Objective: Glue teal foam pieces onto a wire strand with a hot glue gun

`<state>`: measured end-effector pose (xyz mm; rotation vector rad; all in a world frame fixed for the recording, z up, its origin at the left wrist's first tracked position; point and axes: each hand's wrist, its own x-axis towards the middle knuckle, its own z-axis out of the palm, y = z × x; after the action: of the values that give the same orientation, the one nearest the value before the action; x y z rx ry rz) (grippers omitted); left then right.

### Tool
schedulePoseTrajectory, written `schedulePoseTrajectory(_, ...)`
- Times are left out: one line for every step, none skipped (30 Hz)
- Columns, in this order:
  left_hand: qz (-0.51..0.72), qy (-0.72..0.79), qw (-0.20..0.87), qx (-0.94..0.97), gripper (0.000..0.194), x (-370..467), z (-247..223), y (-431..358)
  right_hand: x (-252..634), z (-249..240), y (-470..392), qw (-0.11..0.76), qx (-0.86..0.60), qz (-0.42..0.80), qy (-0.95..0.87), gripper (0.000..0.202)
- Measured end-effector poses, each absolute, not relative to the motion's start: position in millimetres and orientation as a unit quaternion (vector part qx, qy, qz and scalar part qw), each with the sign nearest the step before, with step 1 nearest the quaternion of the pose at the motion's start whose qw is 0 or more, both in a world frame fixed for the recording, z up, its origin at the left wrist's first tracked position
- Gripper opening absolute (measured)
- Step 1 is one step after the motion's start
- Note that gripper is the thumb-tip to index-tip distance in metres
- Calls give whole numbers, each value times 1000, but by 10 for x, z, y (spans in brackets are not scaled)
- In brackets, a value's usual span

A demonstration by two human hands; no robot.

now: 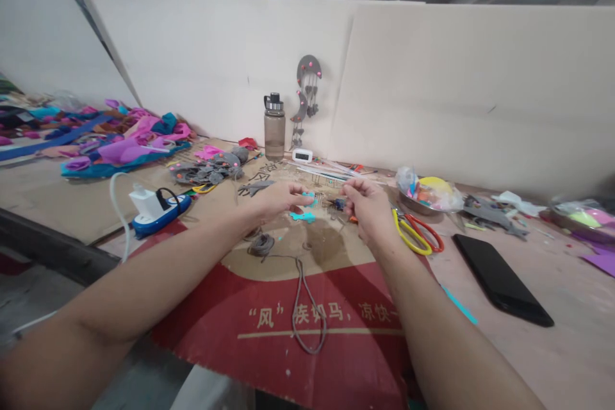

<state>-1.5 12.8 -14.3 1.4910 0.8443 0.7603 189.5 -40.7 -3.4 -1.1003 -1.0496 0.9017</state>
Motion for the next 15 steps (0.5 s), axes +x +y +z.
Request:
schedulePoseTrajectory(341,363,593,633,14,-20,-141,138,1891,-60,-407,591,-513,383,-490,21)
schedulePoseTrajectory(352,359,599,623,12,-23,-135,143,1883,-91,-409,539,-539,376,-526,19)
schedulePoseTrajectory(361,351,607,615,9,-24,-126,144,1874,-124,-412,482,-556,371,-567,16)
schedulePoseTrajectory(368,345,612,610,8,-24,-116,142,1863,-157,-418,422,-563,364,-610,15)
schedulePoseTrajectory(373,338,615,607,7,-22,-107,138,1853,-188,-425,365,-566,353,-650,13)
schedulePoseTrajectory(381,331,615,606,7,-18,-99,134,1843,-214,-432,314,-567,335,-684,14)
schedulePoseTrajectory(389,324,614,606,6,-14,-93,131,1835,-234,-439,271,-568,312,-712,15)
schedulePoseTrajectory(393,320,613,606,6,-10,-89,129,1827,-245,-444,235,-570,284,-734,17)
schedulePoseTrajectory(395,317,612,607,7,-6,-87,127,1820,-249,-448,210,-575,254,-749,20)
schedulePoseTrajectory(395,315,611,609,8,-3,-85,126,1815,-247,-450,193,-580,223,-759,25)
schedulePoseTrajectory(392,315,610,612,9,-2,-83,124,1811,-239,-450,183,-585,196,-765,30)
schedulePoseTrajectory(388,317,609,615,9,-4,-81,122,1808,-231,-448,180,-589,176,-768,35)
schedulePoseTrajectory(384,319,609,616,10,-6,-79,121,1807,-222,-444,187,-595,162,-765,37)
schedulePoseTrajectory(382,320,609,617,11,-11,-76,119,1807,-217,-438,205,-598,155,-759,36)
schedulePoseTrajectory(380,321,609,618,11,-15,-75,119,1809,-215,-432,235,-597,153,-751,31)
